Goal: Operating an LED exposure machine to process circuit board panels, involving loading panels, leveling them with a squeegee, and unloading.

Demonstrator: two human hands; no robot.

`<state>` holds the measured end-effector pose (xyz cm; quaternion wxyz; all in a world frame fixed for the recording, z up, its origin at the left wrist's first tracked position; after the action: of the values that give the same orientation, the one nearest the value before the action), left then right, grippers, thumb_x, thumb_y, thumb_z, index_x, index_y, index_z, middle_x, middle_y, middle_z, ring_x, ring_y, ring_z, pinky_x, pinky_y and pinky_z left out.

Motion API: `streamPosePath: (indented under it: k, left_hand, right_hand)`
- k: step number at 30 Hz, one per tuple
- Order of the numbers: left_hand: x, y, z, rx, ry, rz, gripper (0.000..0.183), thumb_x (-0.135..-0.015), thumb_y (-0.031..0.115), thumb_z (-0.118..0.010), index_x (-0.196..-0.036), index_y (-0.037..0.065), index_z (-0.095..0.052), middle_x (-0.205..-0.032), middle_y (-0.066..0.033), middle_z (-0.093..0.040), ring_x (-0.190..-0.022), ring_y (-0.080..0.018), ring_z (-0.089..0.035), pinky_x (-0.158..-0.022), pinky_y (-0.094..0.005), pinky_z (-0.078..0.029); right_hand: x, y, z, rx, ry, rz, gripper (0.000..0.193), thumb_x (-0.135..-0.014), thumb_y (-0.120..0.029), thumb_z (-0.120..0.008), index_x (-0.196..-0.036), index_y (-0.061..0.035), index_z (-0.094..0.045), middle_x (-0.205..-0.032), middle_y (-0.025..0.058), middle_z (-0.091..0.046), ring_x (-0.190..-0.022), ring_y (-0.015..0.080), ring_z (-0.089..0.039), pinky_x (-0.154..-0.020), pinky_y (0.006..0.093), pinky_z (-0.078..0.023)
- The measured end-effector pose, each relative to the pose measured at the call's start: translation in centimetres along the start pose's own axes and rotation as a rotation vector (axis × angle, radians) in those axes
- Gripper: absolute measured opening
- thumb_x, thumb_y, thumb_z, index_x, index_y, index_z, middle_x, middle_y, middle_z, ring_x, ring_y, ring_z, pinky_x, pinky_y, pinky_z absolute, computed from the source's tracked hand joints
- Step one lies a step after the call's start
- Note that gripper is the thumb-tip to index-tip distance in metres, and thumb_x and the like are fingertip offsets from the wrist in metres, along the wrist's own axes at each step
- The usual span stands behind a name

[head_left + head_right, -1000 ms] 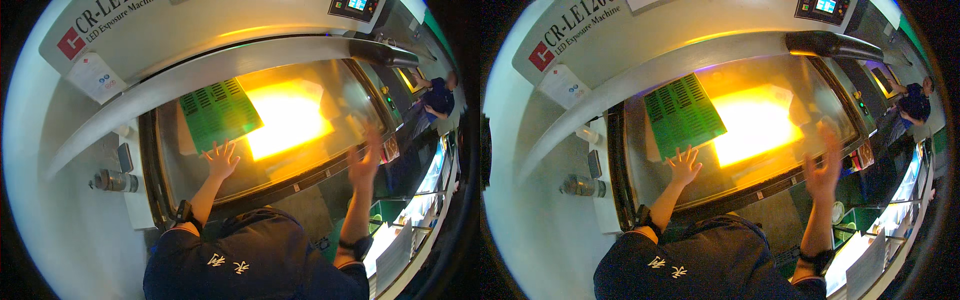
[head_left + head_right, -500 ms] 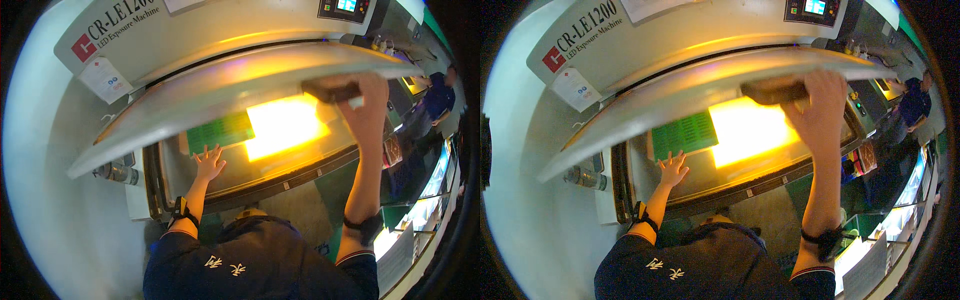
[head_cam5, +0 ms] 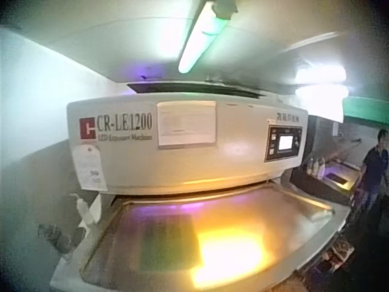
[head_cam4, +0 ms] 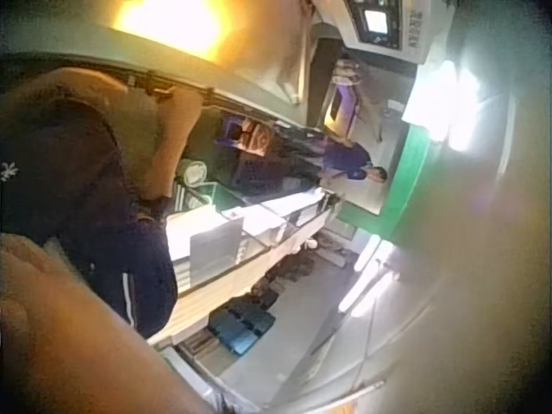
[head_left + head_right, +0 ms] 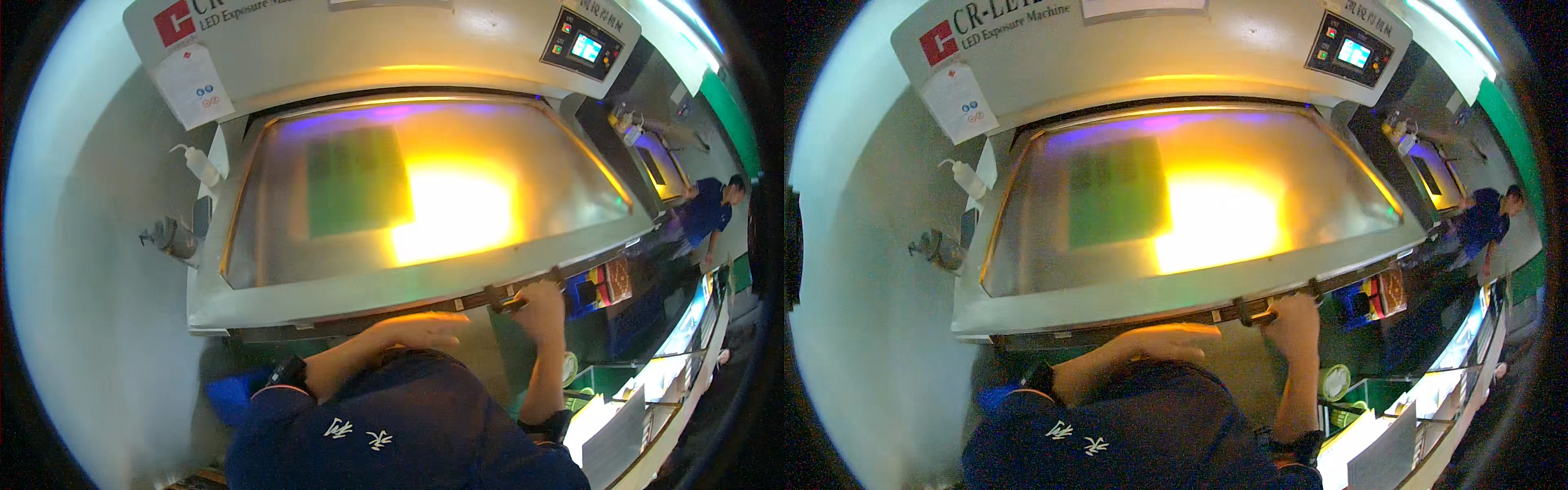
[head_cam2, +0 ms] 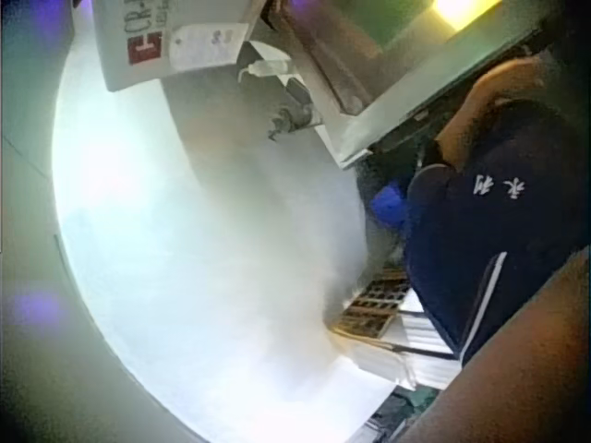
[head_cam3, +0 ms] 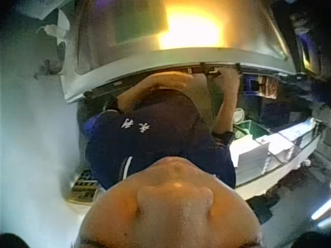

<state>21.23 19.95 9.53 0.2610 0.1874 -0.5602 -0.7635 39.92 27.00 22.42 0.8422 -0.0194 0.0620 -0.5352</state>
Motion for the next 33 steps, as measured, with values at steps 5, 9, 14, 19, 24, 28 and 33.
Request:
streamPosePath:
  k: [5, 9, 14, 19, 24, 28, 33]
  left_hand:
    - [-5.3, 0.5, -0.9, -0.087, -0.369, -0.124, 0.065, -0.098, 0.047, -0.047, -0.147, 0.006, -0.035, -0.151, -0.0192, -0.036, -0.138, -0.0345, -0.036, -0.115, -0.0445, -0.026]
    - [-1.2, -11.2, 13.5, -0.557, 0.460, 0.675, 0.069, -0.092, 0.064, -0.042, -0.142, 0.017, -0.047, -0.145, -0.0144, -0.046, -0.135, -0.0374, -0.039, -0.111, -0.0621, -0.023]
    - [8.6, -16.3, 15.6, -0.961, 0.758, 0.803, 0.072, -0.091, 0.067, -0.039, -0.151, 0.028, -0.031, -0.161, 0.0010, -0.017, -0.147, -0.0358, -0.013, -0.111, -0.0702, -0.005]
    - [7.5, -16.3, 15.6, -1.076, 0.753, 0.747, 0.073, -0.090, 0.068, -0.037, -0.152, 0.030, -0.028, -0.161, 0.0020, -0.017, -0.146, -0.0373, -0.015, -0.112, -0.0684, -0.002]
    - [7.6, -17.0, 16.1, -1.190, 0.825, 0.695, 0.079, -0.086, 0.071, -0.040, -0.151, 0.028, -0.030, -0.159, 0.0010, -0.023, -0.145, -0.0369, -0.020, -0.112, -0.0688, -0.002]
    - [7.1, -16.9, 16.0, -1.145, 0.808, 0.754, 0.074, -0.088, 0.066, -0.043, -0.152, 0.031, -0.028, -0.161, 0.0036, -0.016, -0.147, -0.0353, -0.014, -0.112, -0.0677, -0.006]
    - [2.7, -17.1, 12.8, -0.729, 0.742, 1.180, 0.123, -0.069, 0.086, -0.049, -0.155, 0.008, -0.009, -0.162, -0.0159, 0.002, -0.146, -0.0450, 0.006, -0.105, -0.0748, 0.003]
  right_hand:
    - [2.8, 3.4, -17.2, 0.167, -0.562, -0.118, 0.046, -0.063, -0.051, -0.079, -0.080, -0.0090, -0.073, -0.081, 0.0134, -0.070, -0.082, 0.0346, -0.068, -0.074, 0.0461, -0.054]
    - [2.2, 2.7, -20.7, 0.214, -0.636, -0.042, 0.050, -0.066, -0.057, -0.078, -0.082, -0.0099, -0.074, -0.084, 0.0135, -0.071, -0.082, 0.0334, -0.069, -0.075, 0.0440, -0.055]
    - [2.8, 3.0, -21.6, 0.208, -0.757, -0.101, 0.052, -0.064, -0.059, -0.078, -0.080, -0.0099, -0.075, -0.082, 0.0127, -0.071, -0.082, 0.0321, -0.069, -0.074, 0.0430, -0.055]
    - [3.0, 4.6, -24.0, 0.256, -0.791, -0.072, 0.052, -0.061, -0.057, -0.080, -0.086, -0.0109, -0.075, -0.081, 0.0123, -0.072, -0.079, 0.0305, -0.070, -0.075, 0.0423, -0.055]
    - [2.2, 4.5, -23.5, 0.177, -0.650, -0.025, 0.046, -0.063, -0.054, -0.079, -0.072, -0.0090, -0.073, -0.069, 0.0150, -0.067, -0.071, 0.0343, -0.067, -0.073, 0.0425, -0.052]
    - [2.7, 3.8, -22.3, 0.058, -0.647, 0.069, 0.041, -0.066, -0.045, -0.079, -0.079, -0.0068, -0.072, -0.074, 0.0162, -0.068, -0.076, 0.0344, -0.067, -0.074, 0.0426, -0.052]
    - [5.2, 2.3, -16.4, -0.619, -0.001, 0.380, 0.022, -0.077, -0.020, -0.076, -0.091, -0.0048, -0.069, -0.089, 0.0147, -0.068, -0.084, 0.0310, -0.066, -0.075, 0.0411, -0.052]
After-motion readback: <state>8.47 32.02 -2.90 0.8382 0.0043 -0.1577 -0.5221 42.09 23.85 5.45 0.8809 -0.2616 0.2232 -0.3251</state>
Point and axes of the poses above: each hand's wrist, its own x-axis away from the middle knuckle, its own z-axis out of the back of the hand, y = z × x, the point moved 6 cm from there along -x, towards the middle knuckle
